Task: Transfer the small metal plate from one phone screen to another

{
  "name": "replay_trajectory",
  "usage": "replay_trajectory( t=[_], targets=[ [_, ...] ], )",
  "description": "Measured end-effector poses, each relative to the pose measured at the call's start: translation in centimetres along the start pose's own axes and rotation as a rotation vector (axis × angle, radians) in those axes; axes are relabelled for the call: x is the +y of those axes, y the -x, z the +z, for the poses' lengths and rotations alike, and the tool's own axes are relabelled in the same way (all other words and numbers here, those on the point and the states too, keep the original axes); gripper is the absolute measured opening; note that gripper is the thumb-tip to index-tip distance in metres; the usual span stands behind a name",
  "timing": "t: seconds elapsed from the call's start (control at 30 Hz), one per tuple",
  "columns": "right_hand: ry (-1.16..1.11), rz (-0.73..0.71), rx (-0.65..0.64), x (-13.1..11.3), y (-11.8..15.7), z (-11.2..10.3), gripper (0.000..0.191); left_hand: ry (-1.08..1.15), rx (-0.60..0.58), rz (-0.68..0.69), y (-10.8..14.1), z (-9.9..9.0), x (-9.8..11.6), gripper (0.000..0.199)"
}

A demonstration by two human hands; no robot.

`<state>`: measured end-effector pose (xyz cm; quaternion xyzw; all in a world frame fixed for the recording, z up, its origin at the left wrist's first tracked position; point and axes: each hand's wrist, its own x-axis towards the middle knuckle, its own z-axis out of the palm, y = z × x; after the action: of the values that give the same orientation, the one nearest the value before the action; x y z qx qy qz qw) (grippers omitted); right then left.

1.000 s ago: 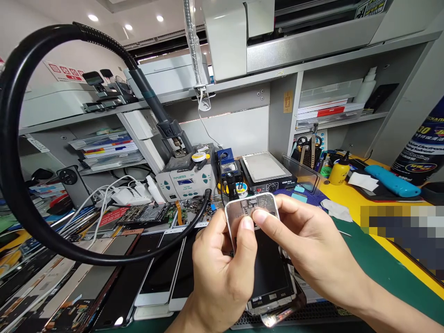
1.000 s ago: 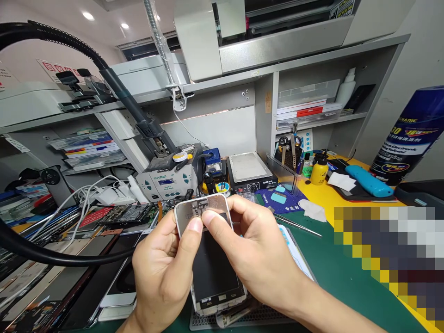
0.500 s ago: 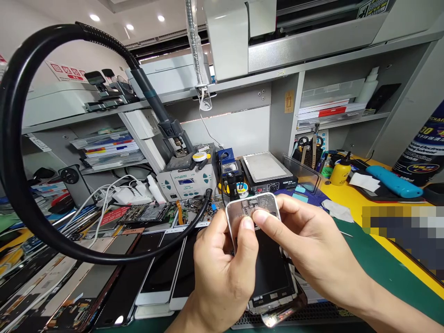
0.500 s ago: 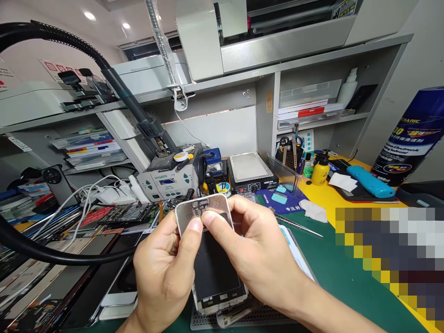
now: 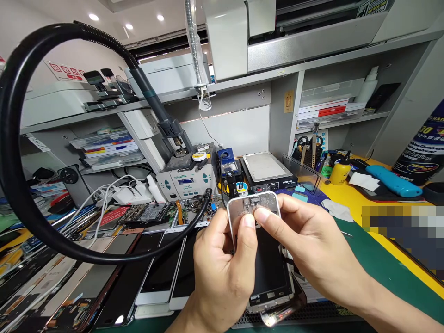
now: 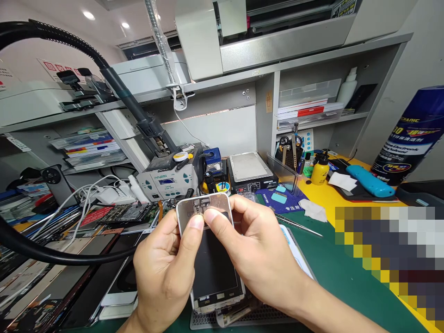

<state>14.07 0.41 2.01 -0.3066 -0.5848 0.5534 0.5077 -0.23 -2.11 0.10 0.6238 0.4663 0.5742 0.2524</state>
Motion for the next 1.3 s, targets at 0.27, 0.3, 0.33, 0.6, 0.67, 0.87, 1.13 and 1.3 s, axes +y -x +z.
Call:
replay_trajectory(
  t=[0.27,0.3,0.33,0.6,0.67,0.87,1.13,1.3],
  targets=[
    [-0.013,-0.016,-0.01,0.15,0.05,-0.13,0.021,0.015,-0.002,0.002,-0.05,0.04,-0.11,0.036],
    [-0.011,-0.014,-0.011,0.14,0.05,-0.14,0.021,0.016,-0.001,0.0,-0.05,0.04,-0.1,0.035],
    [-0.008,-0.014,-0.013,0.12,0.05,-0.14,0.02,0.017,0.0,-0.001,-0.05,0.03,-0.08,0.035],
    [0.0,-0.035,-0.022,0.14,0.09,-0.02,0.022,0.02,-0.001,-0.004,0.09,-0.07,-0.02,0.035],
    [0.005,-0.032,-0.024,0.11,0.07,-0.03,0.021,0.02,-0.003,-0.008,0.12,-0.04,-0.05,0.034],
    [0.024,-0.039,-0.023,0.08,0.1,-0.12,0.023,0.027,-0.008,-0.018,0.05,0.03,-0.08,0.035],
    [0.07,-0.06,-0.007,-0.23,0.18,-0.02,0.026,0.053,-0.012,-0.029,-0.02,0.0,-0.09,0.037],
    [0.102,-0.066,0.006,-0.32,0.11,0.04,0.028,0.068,-0.02,-0.035,-0.04,0.03,-0.07,0.038]
  ],
)
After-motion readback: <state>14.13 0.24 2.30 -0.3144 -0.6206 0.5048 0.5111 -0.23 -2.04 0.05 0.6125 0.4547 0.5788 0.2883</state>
